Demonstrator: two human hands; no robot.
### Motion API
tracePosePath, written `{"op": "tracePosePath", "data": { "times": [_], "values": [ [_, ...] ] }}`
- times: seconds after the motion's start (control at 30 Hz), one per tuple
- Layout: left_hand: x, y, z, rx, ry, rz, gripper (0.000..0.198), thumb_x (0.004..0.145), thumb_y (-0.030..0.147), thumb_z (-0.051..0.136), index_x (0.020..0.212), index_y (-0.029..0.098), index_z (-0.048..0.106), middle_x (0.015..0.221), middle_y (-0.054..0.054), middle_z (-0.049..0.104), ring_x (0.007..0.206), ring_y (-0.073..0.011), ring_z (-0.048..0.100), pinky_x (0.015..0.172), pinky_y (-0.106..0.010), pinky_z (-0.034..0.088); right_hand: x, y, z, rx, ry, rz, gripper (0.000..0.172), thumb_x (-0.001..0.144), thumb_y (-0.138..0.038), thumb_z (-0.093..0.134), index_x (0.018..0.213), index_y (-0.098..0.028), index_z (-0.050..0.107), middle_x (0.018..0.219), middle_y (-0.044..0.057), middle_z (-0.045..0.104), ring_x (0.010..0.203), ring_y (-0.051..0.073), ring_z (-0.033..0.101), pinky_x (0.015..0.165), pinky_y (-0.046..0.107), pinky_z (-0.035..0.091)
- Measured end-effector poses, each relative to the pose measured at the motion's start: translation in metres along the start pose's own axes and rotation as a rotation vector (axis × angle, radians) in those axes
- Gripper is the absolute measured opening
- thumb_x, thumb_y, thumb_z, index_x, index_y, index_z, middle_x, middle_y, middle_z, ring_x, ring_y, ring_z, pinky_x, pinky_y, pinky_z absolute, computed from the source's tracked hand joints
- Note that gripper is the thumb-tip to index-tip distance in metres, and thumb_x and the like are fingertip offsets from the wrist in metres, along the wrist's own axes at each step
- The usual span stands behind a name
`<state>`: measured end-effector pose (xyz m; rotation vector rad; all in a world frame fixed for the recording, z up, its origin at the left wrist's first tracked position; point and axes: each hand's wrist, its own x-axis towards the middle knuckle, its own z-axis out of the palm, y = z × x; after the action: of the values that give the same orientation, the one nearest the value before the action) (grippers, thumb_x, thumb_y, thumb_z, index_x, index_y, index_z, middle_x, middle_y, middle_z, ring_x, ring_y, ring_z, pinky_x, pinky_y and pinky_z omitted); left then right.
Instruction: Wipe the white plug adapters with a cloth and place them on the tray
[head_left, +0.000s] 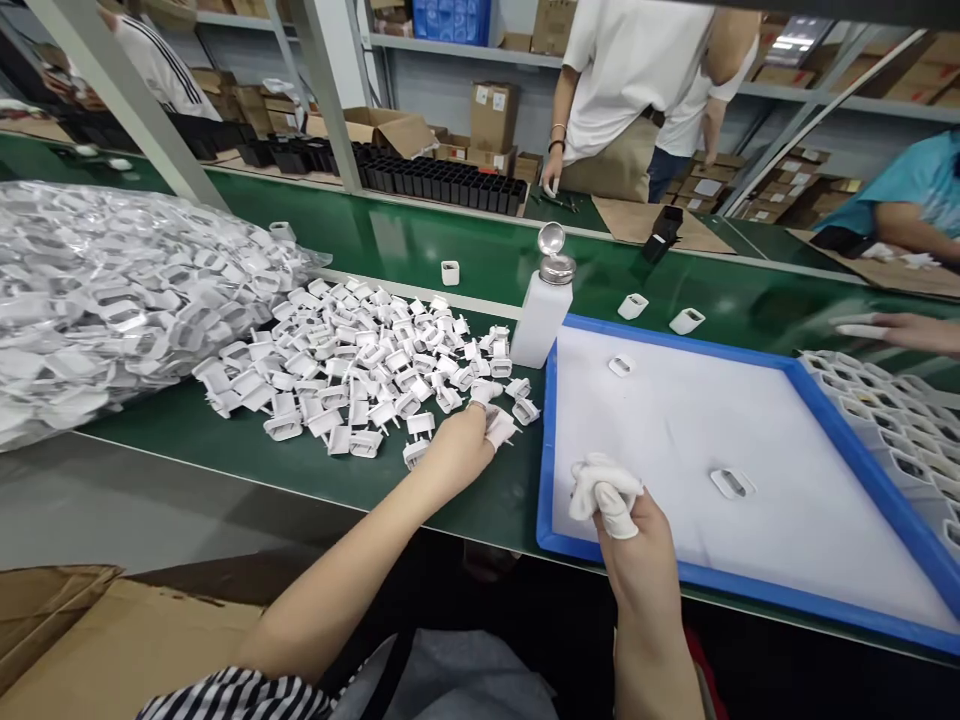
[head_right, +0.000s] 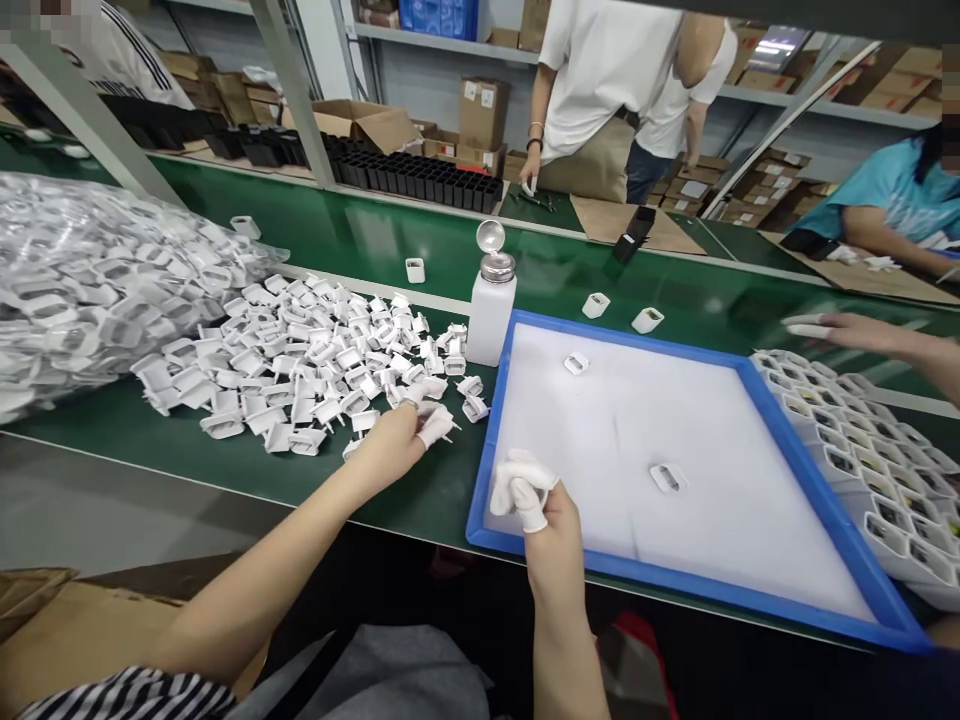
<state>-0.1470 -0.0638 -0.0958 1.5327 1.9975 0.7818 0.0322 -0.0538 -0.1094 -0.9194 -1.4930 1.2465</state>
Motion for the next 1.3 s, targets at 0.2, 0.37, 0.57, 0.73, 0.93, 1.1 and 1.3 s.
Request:
{"op": "tracePosePath", "data": {
  "times": [0.2,0.37,0.57,0.73,0.93,1.1,1.3],
  "values": [
    [-0.031,0.008,0.026,-1.083,0.004,-0.209,0.039,0.078,0.044,0.042,0.104,0.018,0.055,0.061,0.002,0.045,0.048,-0.0067,0.035,0.043,-0.017,0.029,-0.001,-0.009,0.009,-0.230,0.115,0.009,0.018,0.071,-0.027,0.058,0.087,-0.020,0.058,0.081,0.003,0.064,0.077,0.018,0.059,0.071,0.033,0.048],
    [-0.040,0.015,0.040,-1.398,-0.018,-0.292,0.034,0.071,0.040,0.057,0.098,0.020,0.060,0.066,0.002,0.051,0.056,-0.0067,0.040,0.050,-0.018,0.032,-0.002,-0.009,0.025,-0.390,0.156,-0.258,0.015,0.070,-0.016,0.058,0.084,-0.021,0.059,0.087,0.003,0.062,0.084,0.017,0.058,0.075,0.030,0.048],
    [-0.039,0.014,0.040,-1.642,-0.052,-0.298,0.030,0.057,0.027,0.071,0.085,0.018,0.065,0.071,0.000,0.059,0.066,-0.0107,0.051,0.066,-0.025,0.041,-0.006,-0.007,0.034,-0.327,0.220,-0.246,0.017,0.071,-0.012,0.057,0.085,-0.021,0.058,0.088,0.003,0.060,0.085,0.016,0.057,0.076,0.030,0.048],
    [-0.041,0.009,0.041,-1.646,-0.036,-0.197,0.021,0.060,0.021,0.070,0.080,0.017,0.066,0.061,0.002,0.058,0.054,-0.0077,0.050,0.056,-0.021,0.040,-0.009,-0.006,0.032,-0.117,0.181,-0.157,0.019,0.073,-0.015,0.056,0.089,-0.025,0.058,0.088,0.000,0.060,0.082,0.016,0.058,0.070,0.030,0.050],
    [-0.043,0.006,0.042,-1.737,-0.119,-0.172,0.013,0.058,0.021,0.070,0.070,0.016,0.067,0.053,0.002,0.053,0.049,-0.0065,0.047,0.050,-0.018,0.038,-0.011,-0.012,0.029,-0.442,0.048,-0.347,0.026,0.074,-0.009,0.054,0.092,-0.026,0.061,0.089,0.002,0.054,0.084,0.014,0.055,0.073,0.025,0.048],
    [-0.046,0.009,0.040,-1.797,-0.072,-0.275,0.014,0.051,0.018,0.074,0.061,0.015,0.065,0.054,0.001,0.056,0.049,-0.0065,0.047,0.049,-0.017,0.038,-0.017,-0.015,0.025,-0.443,-0.123,-0.371,0.028,0.076,-0.010,0.051,0.095,-0.029,0.060,0.089,0.002,0.052,0.083,0.013,0.054,0.070,0.024,0.049],
    [-0.046,0.014,0.042,-1.905,-0.108,-0.406,0.017,0.047,0.014,0.076,0.060,0.013,0.064,0.057,0.001,0.059,0.052,-0.0065,0.051,0.053,-0.016,0.041,-0.026,-0.011,0.020,-0.488,-0.125,-0.477,0.043,0.074,-0.002,0.050,0.106,-0.031,0.053,0.098,0.004,0.047,0.093,0.015,0.050,0.076,0.024,0.048]
  ]
}}
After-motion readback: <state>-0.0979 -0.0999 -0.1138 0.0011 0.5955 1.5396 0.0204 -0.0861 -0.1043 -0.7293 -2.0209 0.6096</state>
